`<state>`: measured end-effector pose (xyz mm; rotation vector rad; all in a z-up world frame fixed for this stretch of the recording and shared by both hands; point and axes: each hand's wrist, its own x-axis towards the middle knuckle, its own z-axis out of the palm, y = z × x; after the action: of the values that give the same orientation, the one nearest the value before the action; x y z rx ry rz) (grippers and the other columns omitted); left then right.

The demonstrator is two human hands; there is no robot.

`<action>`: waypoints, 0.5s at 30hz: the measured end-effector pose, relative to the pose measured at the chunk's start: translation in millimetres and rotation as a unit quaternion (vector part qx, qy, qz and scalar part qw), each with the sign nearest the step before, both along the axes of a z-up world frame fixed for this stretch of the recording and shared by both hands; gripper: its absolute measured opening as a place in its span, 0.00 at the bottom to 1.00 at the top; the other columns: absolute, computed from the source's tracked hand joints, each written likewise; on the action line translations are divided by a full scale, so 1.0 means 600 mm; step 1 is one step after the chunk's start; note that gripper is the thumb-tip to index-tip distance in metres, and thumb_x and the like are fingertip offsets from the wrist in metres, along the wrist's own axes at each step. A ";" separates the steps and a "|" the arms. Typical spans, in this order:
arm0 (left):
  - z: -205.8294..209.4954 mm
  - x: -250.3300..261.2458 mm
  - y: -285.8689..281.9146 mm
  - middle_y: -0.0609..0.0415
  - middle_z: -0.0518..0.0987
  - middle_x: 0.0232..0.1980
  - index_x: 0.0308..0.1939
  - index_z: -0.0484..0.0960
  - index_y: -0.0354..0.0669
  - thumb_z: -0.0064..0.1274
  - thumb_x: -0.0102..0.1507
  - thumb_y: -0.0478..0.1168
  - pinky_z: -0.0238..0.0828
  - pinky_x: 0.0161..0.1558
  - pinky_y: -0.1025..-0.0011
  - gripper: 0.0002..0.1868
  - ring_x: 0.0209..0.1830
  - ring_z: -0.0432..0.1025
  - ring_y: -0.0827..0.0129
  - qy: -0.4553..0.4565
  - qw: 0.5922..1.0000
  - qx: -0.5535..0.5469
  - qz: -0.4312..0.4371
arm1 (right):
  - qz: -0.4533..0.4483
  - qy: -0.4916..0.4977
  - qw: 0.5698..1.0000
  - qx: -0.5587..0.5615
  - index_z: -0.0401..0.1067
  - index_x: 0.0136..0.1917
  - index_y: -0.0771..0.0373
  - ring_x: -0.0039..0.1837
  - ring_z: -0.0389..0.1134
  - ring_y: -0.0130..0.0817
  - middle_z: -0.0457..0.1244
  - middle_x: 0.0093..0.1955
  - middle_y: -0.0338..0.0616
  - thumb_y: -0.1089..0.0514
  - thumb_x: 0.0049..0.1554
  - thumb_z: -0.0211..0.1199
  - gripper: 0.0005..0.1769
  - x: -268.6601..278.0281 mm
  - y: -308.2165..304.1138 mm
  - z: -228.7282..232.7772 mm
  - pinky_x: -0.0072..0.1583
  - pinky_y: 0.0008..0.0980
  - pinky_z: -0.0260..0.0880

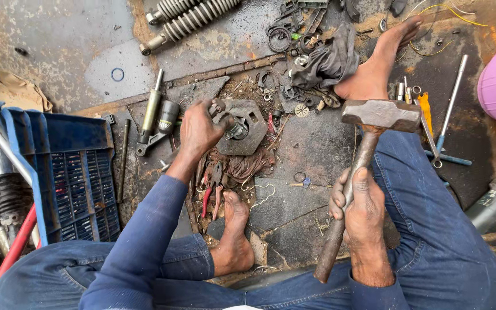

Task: The person sits on the floor and uses an angle grinder to smooth a metal part clamped in a vise. They then use a hammer to strike the part and pliers to adjust it, repeating the grinding and hammering process.

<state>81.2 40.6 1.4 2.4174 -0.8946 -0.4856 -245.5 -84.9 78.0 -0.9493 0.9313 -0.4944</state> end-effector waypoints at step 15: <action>-0.114 0.071 0.012 0.41 0.84 0.51 0.53 0.82 0.39 0.74 0.49 0.51 0.72 0.59 0.58 0.33 0.54 0.79 0.53 0.159 0.976 0.106 -0.102 | -0.001 0.023 1.000 -0.003 0.62 0.49 0.63 0.29 0.54 0.24 0.54 0.29 0.39 0.38 0.68 0.46 0.25 0.009 0.008 -0.010 0.30 0.24 0.56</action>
<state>123.9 47.7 -66.9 2.3455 -0.9928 -1.0617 -240.1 -80.3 72.1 -0.9689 0.9729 -0.4782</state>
